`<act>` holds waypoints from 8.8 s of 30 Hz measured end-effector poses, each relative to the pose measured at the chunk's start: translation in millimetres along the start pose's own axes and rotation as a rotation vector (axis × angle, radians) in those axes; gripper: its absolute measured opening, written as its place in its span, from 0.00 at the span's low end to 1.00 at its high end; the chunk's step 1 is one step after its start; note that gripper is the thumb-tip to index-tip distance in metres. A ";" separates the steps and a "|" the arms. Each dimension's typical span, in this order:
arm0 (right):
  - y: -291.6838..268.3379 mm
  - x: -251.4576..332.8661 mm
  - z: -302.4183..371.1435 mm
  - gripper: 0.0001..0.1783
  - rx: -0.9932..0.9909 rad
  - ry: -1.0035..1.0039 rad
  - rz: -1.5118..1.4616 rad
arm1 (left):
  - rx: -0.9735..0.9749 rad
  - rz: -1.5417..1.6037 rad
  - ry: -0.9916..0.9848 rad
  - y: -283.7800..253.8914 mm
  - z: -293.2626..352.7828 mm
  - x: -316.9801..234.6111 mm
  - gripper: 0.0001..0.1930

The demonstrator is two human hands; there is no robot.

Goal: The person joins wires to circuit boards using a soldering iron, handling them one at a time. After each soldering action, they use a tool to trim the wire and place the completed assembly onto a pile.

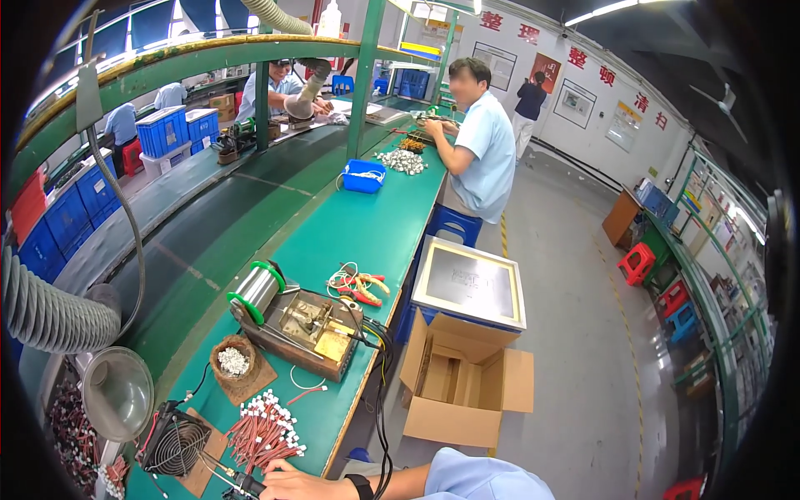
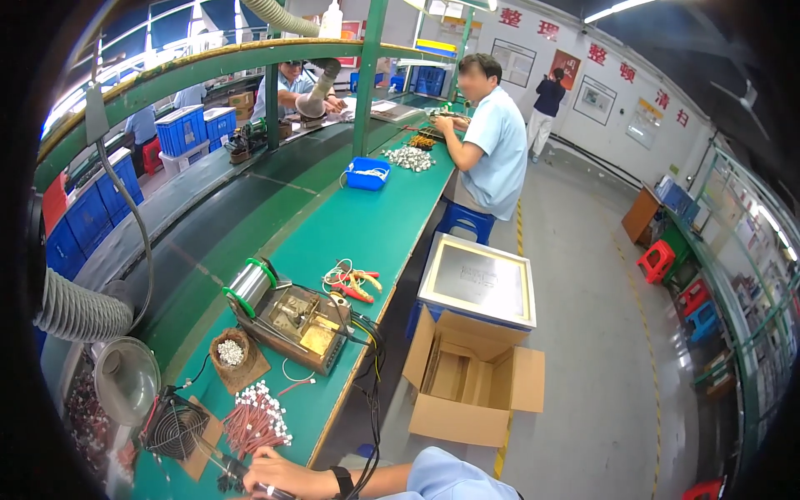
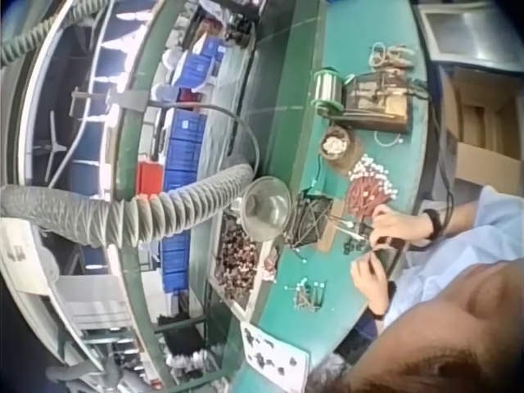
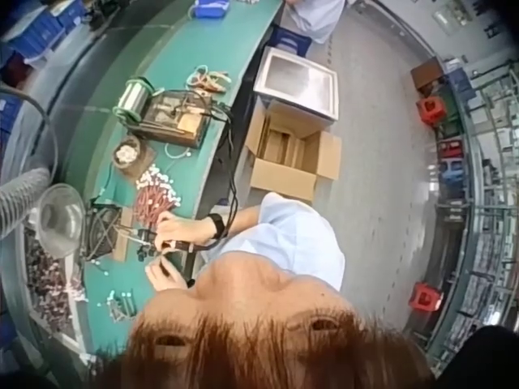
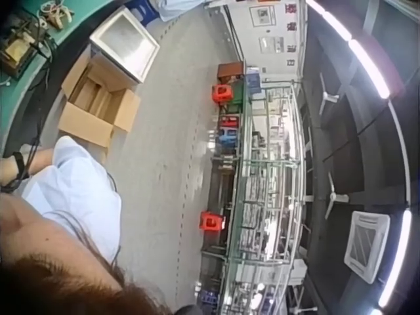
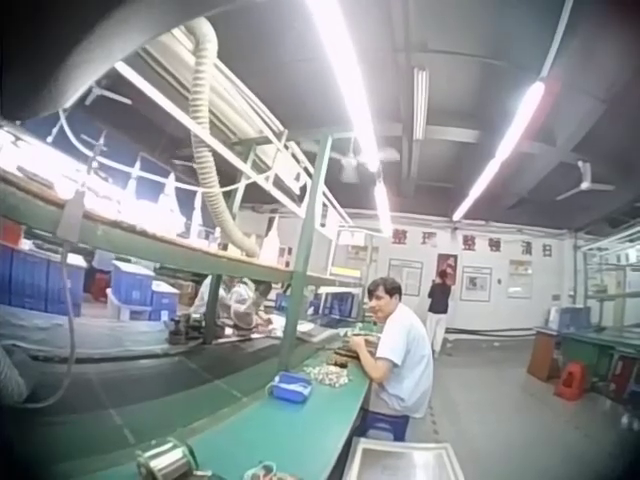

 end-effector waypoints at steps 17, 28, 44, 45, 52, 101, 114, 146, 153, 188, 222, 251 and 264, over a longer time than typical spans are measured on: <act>10.6 -13.4 8.8 0.06 0.057 0.001 -0.083 | -0.098 0.079 -0.057 9.9 7.2 10.2 0.03; 8.9 -13.6 9.2 0.06 0.042 -0.009 -0.046 | -0.080 0.067 -0.063 10.8 4.8 7.7 0.03; 6.0 -10.4 5.4 0.05 0.047 -0.010 -0.071 | -0.101 0.082 -0.011 9.7 1.7 5.8 0.02; 6.0 -10.3 5.4 0.05 0.050 -0.009 -0.075 | -0.101 0.083 -0.013 9.7 1.7 5.6 0.02; 3.2 -8.9 5.1 0.05 0.025 -0.030 -0.061 | -0.103 0.084 -0.017 9.1 0.7 4.0 0.03; 9.5 7.1 1.0 0.20 -0.247 0.237 -0.006 | -0.193 0.315 -0.188 -6.7 8.8 7.2 0.06; 9.9 14.0 -13.8 0.22 -0.098 0.477 -0.384 | -0.099 1.278 -0.615 -3.7 13.1 22.0 0.12; 11.0 21.9 -15.6 0.23 -0.077 0.310 -0.202 | 0.003 1.613 -0.698 10.3 17.1 20.7 0.12; 8.9 23.6 -15.5 0.22 -0.045 0.340 -0.252 | 0.000 1.598 -0.629 11.9 20.0 20.5 0.12; 26.5 38.5 -13.2 0.22 0.164 0.366 -0.235 | -0.039 1.238 -0.448 -36.7 44.7 20.8 0.04; 2.5 55.1 -15.9 0.20 -0.038 0.113 0.140 | -0.211 1.315 -0.287 4.5 46.8 50.0 0.04; -18.8 30.7 33.0 0.25 0.224 0.184 0.102 | -0.238 1.073 -0.567 19.4 28.3 64.2 0.05; -17.4 27.2 35.4 0.24 0.216 0.197 0.111 | -0.228 1.050 -0.545 20.3 27.0 65.1 0.05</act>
Point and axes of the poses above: each hand's wrist, its own z-axis away from the middle knuckle, its own y-axis out of the palm, x = y × z, the point moved 4 cm from there along -z, towards the middle knuckle
